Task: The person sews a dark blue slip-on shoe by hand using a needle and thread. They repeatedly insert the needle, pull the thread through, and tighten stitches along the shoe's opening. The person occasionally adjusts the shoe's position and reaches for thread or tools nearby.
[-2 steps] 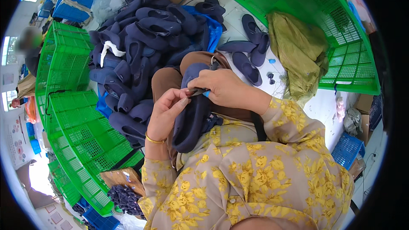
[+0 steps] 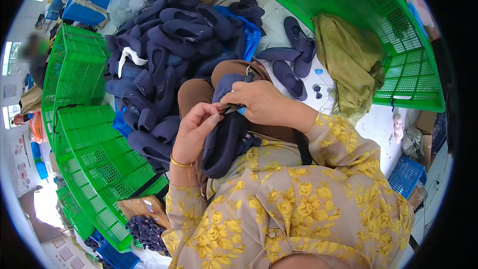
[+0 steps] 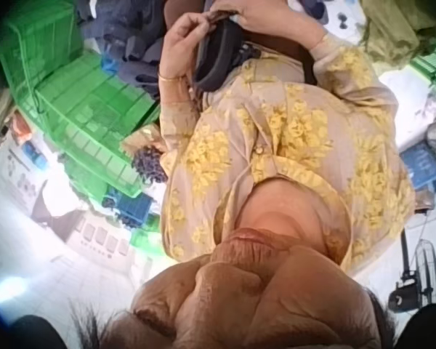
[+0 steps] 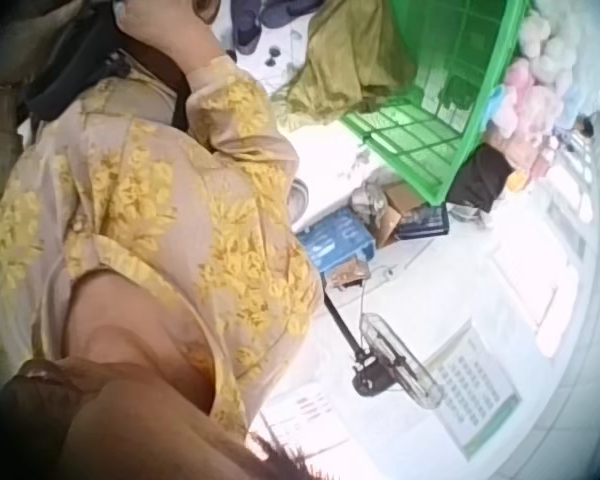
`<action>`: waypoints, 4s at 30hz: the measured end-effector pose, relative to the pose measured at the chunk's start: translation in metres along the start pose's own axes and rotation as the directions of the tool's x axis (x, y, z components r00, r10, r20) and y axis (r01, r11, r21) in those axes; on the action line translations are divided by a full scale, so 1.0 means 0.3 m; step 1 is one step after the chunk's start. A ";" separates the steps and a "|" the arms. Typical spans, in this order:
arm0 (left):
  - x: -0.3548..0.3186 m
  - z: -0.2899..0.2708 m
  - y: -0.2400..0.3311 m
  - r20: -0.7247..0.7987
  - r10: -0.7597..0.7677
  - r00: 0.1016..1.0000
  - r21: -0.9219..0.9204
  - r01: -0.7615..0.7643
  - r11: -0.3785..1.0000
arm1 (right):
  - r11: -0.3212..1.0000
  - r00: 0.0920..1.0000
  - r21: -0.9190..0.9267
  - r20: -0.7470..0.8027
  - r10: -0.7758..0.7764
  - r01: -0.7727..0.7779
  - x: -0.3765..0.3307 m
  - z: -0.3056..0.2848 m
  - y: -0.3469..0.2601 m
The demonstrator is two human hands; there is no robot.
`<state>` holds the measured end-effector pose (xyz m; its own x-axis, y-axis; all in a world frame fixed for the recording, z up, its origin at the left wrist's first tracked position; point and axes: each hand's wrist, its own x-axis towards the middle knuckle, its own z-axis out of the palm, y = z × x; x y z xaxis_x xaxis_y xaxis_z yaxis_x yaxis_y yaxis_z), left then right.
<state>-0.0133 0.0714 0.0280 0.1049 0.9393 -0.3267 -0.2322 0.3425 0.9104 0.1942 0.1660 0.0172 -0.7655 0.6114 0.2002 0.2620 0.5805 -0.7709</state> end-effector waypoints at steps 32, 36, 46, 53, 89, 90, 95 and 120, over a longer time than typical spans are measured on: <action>0.051 -0.010 -0.039 0.058 -0.106 0.993 -0.371 0.120 0.921 | 0.446 -0.403 0.860 -0.511 0.759 -0.250 -1.433 -0.503 0.947; 0.105 0.061 -0.031 -0.256 -0.075 0.964 -0.128 0.043 0.991 | 0.501 -0.319 0.799 -0.596 0.737 -0.333 -1.196 -0.464 0.824; 0.145 0.190 -0.058 -0.340 0.364 0.867 0.725 -0.005 0.688 | 0.195 0.448 -0.403 -0.794 0.411 -0.894 -1.140 -0.532 0.651; 0.145 0.177 -0.085 -0.305 0.408 0.861 0.806 0.005 0.592 | -0.103 0.578 -0.805 -0.501 0.644 -0.584 -1.500 -0.743 0.723; -0.025 0.210 0.029 -0.191 0.042 0.981 0.443 0.048 0.895 | 0.947 0.966 0.278 -0.150 0.209 -0.162 -0.196 -0.035 -0.042; -0.032 0.214 0.032 -0.182 0.019 0.983 0.366 0.050 0.929 | 0.963 0.980 0.250 -0.142 0.138 -0.099 -0.171 -0.039 -0.037; -0.050 0.173 0.061 -0.058 -0.171 0.984 -0.180 0.158 0.971 | 0.981 0.993 0.172 0.091 0.078 -0.092 -0.097 -0.029 0.005; 0.053 0.196 0.075 -0.038 0.341 0.939 0.878 -0.131 0.460 | 0.114 0.733 0.980 -0.197 0.651 0.162 -0.186 -0.155 0.194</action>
<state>0.0401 0.0929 0.0581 -0.0178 0.9998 -0.0059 0.7282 0.0170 0.6852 0.2796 0.1908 -0.0108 -0.2743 0.9322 -0.2361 -0.6703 -0.3614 -0.6482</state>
